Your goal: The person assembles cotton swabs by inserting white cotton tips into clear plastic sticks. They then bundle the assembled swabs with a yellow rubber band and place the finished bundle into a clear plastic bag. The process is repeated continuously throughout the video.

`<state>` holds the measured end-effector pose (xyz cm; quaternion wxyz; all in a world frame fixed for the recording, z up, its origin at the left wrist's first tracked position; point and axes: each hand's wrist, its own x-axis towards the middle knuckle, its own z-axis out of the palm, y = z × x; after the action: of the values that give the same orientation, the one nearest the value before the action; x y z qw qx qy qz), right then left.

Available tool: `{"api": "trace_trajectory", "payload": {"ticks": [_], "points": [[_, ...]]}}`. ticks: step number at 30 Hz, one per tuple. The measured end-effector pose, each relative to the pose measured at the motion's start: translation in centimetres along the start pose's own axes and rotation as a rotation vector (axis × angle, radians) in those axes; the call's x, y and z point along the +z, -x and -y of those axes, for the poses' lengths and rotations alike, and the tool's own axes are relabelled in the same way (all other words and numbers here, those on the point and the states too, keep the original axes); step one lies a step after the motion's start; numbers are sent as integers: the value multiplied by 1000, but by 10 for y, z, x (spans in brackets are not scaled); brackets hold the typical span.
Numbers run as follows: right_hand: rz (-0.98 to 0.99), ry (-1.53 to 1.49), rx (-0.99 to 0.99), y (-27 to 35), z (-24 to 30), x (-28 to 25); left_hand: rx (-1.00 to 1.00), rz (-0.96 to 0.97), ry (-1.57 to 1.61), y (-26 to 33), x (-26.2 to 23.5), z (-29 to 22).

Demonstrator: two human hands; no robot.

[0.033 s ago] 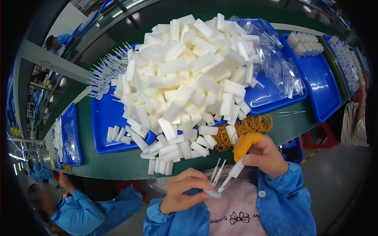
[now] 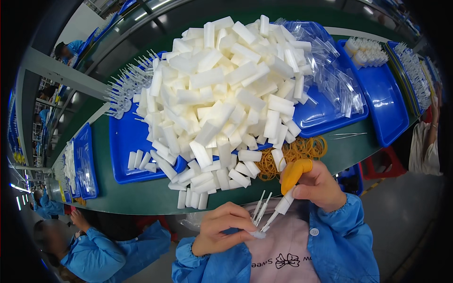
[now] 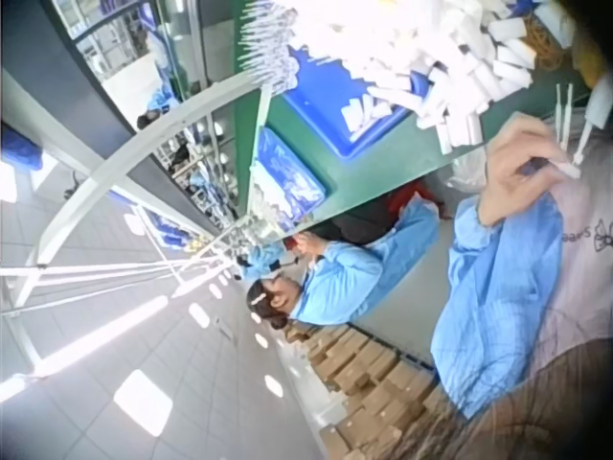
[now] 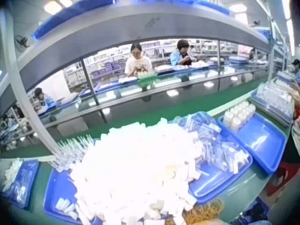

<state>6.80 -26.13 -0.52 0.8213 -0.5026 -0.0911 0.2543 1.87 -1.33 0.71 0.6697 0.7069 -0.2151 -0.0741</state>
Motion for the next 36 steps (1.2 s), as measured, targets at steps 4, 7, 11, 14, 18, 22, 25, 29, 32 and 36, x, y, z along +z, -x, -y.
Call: {"api": "trace_trajectory", "payload": {"ticks": [4, 7, 11, 14, 18, 22, 25, 29, 32, 36], "points": [[24, 69, -34, -1, 4, 3, 42, 47, 61, 0, -2, 1], [23, 111, -80, 0, 5, 5, 70, 31, 67, 2, -2, 3], [141, 371, -166, 0, 1, 12, 116, 18, -108, -2, -2, 7], [148, 281, -158, 3, -3, 20, 137, -19, -55, 0, 0, 10], [95, 261, -140, 5, -6, 24, 106, -69, -33, 3, 3, 10], [104, 581, -297, -7, 13, 17, 31, -178, -73, 2, 7, 6], [-144, 1056, -561, -29, 38, 13, -56, -334, 11, 0, 7, 9], [-328, 1560, -642, -58, 43, 14, -59, -391, 163, 2, 6, 9], [-328, 1702, -637, -66, 35, 6, -58, -378, 160, 6, 8, 9], [-342, 1688, -735, -69, 34, 3, -72, -362, 141, 9, 5, 10]]}}
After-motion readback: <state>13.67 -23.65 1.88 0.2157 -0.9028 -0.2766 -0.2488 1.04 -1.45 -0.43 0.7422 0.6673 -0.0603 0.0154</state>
